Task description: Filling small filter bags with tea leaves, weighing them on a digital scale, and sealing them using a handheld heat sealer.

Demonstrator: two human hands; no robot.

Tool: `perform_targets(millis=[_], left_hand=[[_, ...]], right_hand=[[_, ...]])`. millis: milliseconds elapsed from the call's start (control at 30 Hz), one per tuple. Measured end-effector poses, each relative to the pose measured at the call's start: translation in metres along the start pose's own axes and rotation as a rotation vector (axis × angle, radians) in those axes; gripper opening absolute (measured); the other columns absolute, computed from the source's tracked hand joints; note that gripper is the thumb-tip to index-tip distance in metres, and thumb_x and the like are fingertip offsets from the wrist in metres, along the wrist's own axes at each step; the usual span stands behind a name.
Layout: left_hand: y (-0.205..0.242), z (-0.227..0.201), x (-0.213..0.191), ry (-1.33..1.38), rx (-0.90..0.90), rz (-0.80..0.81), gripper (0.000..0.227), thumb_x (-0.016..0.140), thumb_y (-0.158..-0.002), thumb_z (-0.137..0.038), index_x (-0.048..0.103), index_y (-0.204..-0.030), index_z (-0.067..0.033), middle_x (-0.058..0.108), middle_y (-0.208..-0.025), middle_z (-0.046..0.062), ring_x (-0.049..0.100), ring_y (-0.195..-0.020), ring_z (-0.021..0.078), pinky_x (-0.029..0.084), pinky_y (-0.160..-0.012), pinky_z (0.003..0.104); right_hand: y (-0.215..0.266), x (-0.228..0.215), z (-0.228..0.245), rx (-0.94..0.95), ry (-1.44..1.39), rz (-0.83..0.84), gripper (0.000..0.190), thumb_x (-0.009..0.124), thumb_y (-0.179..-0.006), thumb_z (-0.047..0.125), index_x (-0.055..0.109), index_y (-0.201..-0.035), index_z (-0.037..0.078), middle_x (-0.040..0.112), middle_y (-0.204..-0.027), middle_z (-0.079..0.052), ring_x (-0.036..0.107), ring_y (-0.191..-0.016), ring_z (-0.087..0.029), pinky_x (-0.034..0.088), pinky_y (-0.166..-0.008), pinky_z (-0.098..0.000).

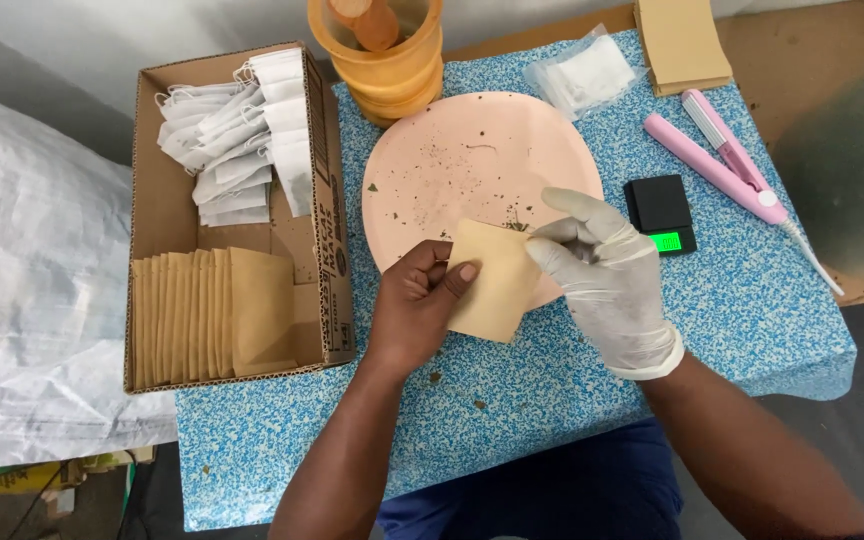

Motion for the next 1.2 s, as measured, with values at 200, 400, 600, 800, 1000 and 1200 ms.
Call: perform_targets(millis=[200,400,600,800,1000,1200], left_hand=[[0.001,-0.013,-0.004,-0.058,0.007,-0.059,0.021,0.068,-0.098,-0.015,0.068,-0.110,0.0018,0.074,-0.082,0.020,0.064,-0.067,0.0184,0.060,-0.064,0.034],[0.002,-0.008,-0.007,-0.112,-0.073,-0.125,0.031,0.068,-0.090,-0.024,0.071,-0.113,-0.0025,0.079,-0.100,0.009,0.073,-0.089,0.0156,0.061,-0.070,0.030],[0.001,0.002,-0.008,-0.050,-0.089,-0.137,0.031,0.071,-0.088,-0.023,0.071,-0.112,-0.0018,0.078,-0.101,0.011,0.073,-0.089,0.0179,0.061,-0.071,0.031],[0.001,0.001,-0.012,-0.087,-0.085,-0.194,0.029,0.072,-0.088,-0.021,0.071,-0.111,-0.0029,0.078,-0.103,0.009,0.072,-0.093,0.0173,0.059,-0.076,0.031],[0.000,0.005,-0.012,-0.079,-0.052,-0.198,0.031,0.072,-0.088,-0.019,0.070,-0.114,-0.0018,0.078,-0.106,0.011,0.072,-0.097,0.0177,0.058,-0.082,0.031],[0.002,-0.003,-0.015,-0.123,-0.037,-0.206,0.027,0.070,-0.090,-0.020,0.072,-0.111,-0.0038,0.079,-0.102,0.009,0.073,-0.090,0.0175,0.061,-0.072,0.032]], right_hand=[[-0.035,-0.064,0.024,-0.060,0.402,-0.102,0.028,0.076,-0.097,0.013,0.071,-0.124,0.011,0.070,-0.108,-0.014,0.066,-0.102,-0.027,0.053,-0.090,-0.0416],[-0.080,-0.165,-0.018,-0.288,1.211,-0.131,0.044,0.079,-0.099,0.028,0.072,-0.135,0.004,0.064,-0.132,-0.021,0.052,-0.118,-0.040,0.047,-0.090,-0.0506],[-0.084,-0.189,-0.051,-0.092,1.283,-0.046,0.046,0.066,-0.102,0.037,0.068,-0.141,0.013,0.068,-0.124,-0.021,0.056,-0.116,-0.040,0.048,-0.090,-0.0501],[-0.083,-0.192,-0.053,-0.166,1.302,-0.069,0.056,0.073,-0.095,0.037,0.065,-0.143,0.010,0.069,-0.125,-0.018,0.056,-0.116,-0.038,0.049,-0.089,-0.0497],[-0.082,-0.185,-0.048,-0.211,1.395,-0.047,0.058,0.077,-0.091,0.037,0.064,-0.144,0.015,0.070,-0.127,-0.014,0.058,-0.114,-0.037,0.051,-0.085,-0.0509],[-0.065,-0.150,0.013,-0.264,1.337,-0.087,0.044,0.061,-0.103,0.020,0.057,-0.146,0.009,0.065,-0.117,-0.021,0.067,-0.083,-0.045,0.052,-0.060,-0.0572]])
Point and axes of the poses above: each hand's wrist, its own y-axis away from the middle knuckle, its own x-axis out of the palm, z = x × y, the point moved 10 cm from there along -y, towards the middle knuckle
